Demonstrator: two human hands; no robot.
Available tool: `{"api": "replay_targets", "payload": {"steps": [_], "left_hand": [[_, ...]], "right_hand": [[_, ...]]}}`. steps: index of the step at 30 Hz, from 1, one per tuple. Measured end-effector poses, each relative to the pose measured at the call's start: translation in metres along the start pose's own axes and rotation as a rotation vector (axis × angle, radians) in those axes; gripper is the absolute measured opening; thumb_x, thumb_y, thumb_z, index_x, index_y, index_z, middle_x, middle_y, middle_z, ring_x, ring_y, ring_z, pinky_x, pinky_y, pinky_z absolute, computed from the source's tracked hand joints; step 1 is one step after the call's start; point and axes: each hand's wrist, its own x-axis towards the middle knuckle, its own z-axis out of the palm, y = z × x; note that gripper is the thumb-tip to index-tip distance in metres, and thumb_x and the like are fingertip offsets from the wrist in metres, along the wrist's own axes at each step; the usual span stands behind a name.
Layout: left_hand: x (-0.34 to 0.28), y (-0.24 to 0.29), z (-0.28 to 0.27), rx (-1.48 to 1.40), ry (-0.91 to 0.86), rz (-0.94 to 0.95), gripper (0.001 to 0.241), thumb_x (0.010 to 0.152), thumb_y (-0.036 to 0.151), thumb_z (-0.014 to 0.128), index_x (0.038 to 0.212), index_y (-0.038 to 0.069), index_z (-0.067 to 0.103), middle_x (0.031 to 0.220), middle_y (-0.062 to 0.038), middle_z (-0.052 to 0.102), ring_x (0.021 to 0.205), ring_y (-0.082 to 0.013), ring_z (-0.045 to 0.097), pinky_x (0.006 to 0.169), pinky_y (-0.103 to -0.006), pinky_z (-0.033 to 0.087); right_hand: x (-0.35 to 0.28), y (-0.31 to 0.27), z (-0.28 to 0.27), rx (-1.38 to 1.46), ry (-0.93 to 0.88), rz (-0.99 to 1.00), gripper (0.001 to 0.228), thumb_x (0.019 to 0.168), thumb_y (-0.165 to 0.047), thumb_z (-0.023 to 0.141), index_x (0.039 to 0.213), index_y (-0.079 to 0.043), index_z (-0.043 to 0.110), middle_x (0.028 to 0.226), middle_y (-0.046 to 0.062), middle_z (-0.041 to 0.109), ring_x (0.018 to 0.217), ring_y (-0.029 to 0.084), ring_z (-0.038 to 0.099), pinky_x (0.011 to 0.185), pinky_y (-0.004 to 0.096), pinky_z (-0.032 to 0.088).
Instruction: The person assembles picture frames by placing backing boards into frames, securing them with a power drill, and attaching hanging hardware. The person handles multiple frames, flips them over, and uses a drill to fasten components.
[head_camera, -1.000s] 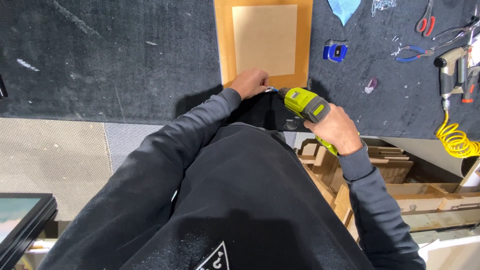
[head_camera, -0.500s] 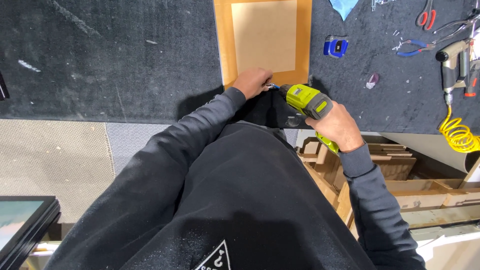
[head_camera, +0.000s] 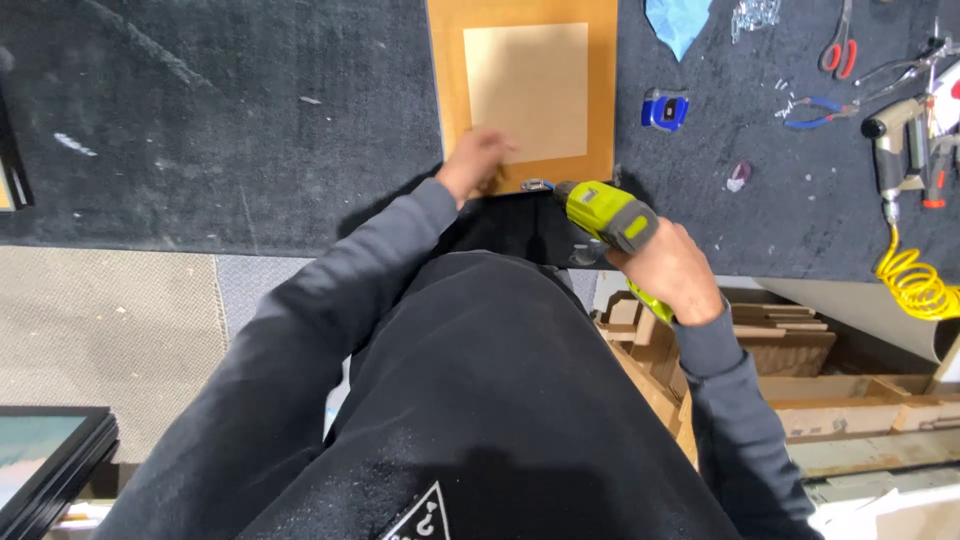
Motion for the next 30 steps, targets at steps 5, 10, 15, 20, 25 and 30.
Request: {"api": "replay_targets", "payload": {"steps": [5,10,15,20,25,30], "left_hand": [[-0.067,0.02,-0.038,-1.003,0.077,-0.346,0.032,0.092,0.029,0.064,0.066,0.021,0.048,0.055,0.012,0.035,0.043,-0.001,0.04,0.037,-0.0132,0.029],[-0.106,-0.051,-0.057,-0.848,-0.049,-0.437,0.039,0.097,0.043,0.047,0.065,0.022,0.04,0.056,0.011,0.023,0.043,-0.0017,0.024,0.033,-0.0142,0.013],[-0.092,-0.039,-0.062,-0.737,0.054,-0.352,0.031,0.101,0.03,0.048,0.072,0.021,0.044,0.061,0.012,0.022,0.047,-0.0013,0.026,0.039,-0.0143,0.019],[-0.057,-0.046,-0.065,-0.711,0.045,-0.279,0.004,0.093,0.018,0.053,0.089,0.018,0.053,0.071,0.009,0.039,0.06,-0.0031,0.04,0.057,-0.019,0.04],[-0.055,-0.028,-0.054,-0.63,-0.021,-0.191,0.026,0.094,-0.001,0.047,0.113,0.005,0.062,0.105,-0.011,0.075,0.101,-0.0154,0.076,0.093,-0.0263,0.059],[-0.067,0.001,-0.038,-0.715,-0.048,-0.045,0.029,0.106,0.002,0.047,0.13,-0.003,0.061,0.132,-0.024,0.066,0.123,-0.0237,0.065,0.102,-0.0281,0.056]], "right_hand": [[0.0,0.008,0.008,0.04,0.0,-0.082,0.051,0.087,-0.027,0.074,0.125,0.006,0.067,0.112,0.029,0.072,0.107,0.047,0.069,0.081,0.059,0.057],[-0.004,0.025,0.017,0.099,0.002,-0.162,0.048,0.089,-0.026,0.074,0.125,0.005,0.068,0.113,0.031,0.071,0.108,0.05,0.068,0.08,0.061,0.057],[-0.01,0.039,0.025,0.164,0.007,-0.24,0.043,0.092,-0.023,0.075,0.125,0.004,0.069,0.116,0.032,0.07,0.108,0.053,0.066,0.08,0.064,0.056],[-0.01,0.055,0.03,0.28,0.041,-0.325,0.041,0.091,-0.019,0.074,0.121,0.007,0.067,0.107,0.033,0.069,0.1,0.053,0.068,0.072,0.061,0.057],[-0.013,0.062,0.038,0.336,0.117,-0.411,0.042,0.088,-0.02,0.078,0.118,0.007,0.068,0.105,0.033,0.07,0.1,0.052,0.068,0.074,0.063,0.057],[-0.023,0.067,0.048,0.359,0.175,-0.49,0.052,0.088,-0.032,0.078,0.119,0.008,0.067,0.108,0.035,0.069,0.1,0.054,0.068,0.077,0.067,0.054]]}}
